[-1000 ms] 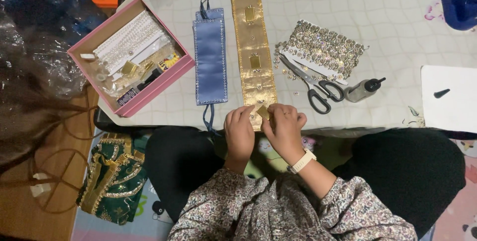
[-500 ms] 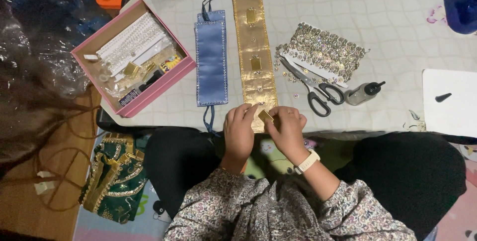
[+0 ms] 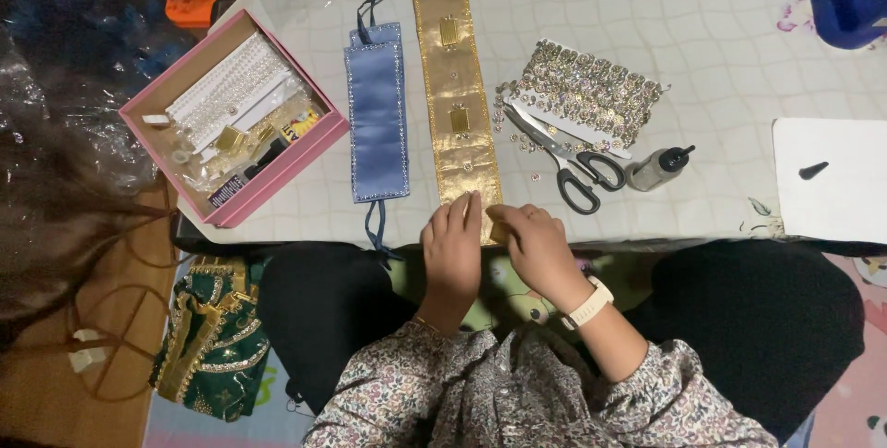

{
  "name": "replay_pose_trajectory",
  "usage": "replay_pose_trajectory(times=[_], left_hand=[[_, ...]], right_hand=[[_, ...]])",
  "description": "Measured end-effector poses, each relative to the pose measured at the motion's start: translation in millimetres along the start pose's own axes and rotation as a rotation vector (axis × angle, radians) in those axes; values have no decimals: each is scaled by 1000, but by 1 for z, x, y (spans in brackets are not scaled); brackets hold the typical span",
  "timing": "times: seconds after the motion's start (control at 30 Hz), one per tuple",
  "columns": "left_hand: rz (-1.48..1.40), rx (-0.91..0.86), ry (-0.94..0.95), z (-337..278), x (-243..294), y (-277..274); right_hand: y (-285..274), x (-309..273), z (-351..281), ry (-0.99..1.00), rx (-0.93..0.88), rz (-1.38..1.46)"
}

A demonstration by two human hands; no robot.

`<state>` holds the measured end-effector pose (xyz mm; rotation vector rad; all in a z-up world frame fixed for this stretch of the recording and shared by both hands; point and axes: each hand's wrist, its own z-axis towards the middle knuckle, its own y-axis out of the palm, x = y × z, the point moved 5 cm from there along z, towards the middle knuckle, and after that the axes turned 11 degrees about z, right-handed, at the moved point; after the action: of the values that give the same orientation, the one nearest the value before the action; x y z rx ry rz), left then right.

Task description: Applying glue and attaching small decorative pieces to a gold fabric belt

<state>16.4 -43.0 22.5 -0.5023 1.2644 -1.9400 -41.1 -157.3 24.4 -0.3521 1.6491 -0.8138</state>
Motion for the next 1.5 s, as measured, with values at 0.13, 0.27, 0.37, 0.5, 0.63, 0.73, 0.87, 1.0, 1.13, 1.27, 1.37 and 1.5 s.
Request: replay_pose_trajectory(times=[0.13,0.27,0.37,0.5,0.63,0.73,0.87,1.0,1.13,1.27,1.37,1.5], left_hand=[[40,53,17,2,2,0],[82,82,33,3,3,-4],[98,84,37,4,3,-4],[92,87,33,8,3,-16],[109,84,42,8,3,-13],[119,82,48,9,3,-17],[136,91,68,8,3,-18],[137,116,86,9,4,-21],[158,134,93,8,6,-12],[134,122,64,2,6,12],[95,104,53,0,4,15],[36,135,8,1,1,-4]], right_hand=[[6,5,-5,-71,-8,-90],[10,7,-7,-87,16,-112],[9,6,-8,-75,6,-103],[7,3,-8,-80,6,-88],[8,4,-7,-75,4,-84],[6,2,-7,-68,7,-94],[5,0,-8,-60,-5,-82],[5,-1,-8,-67,3,-97],[5,-1,-8,-70,8,-103],[5,0,-9,-79,6,-123],[5,-1,-10,-79,0,-115],[4,1,-10,-80,-10,-122]])
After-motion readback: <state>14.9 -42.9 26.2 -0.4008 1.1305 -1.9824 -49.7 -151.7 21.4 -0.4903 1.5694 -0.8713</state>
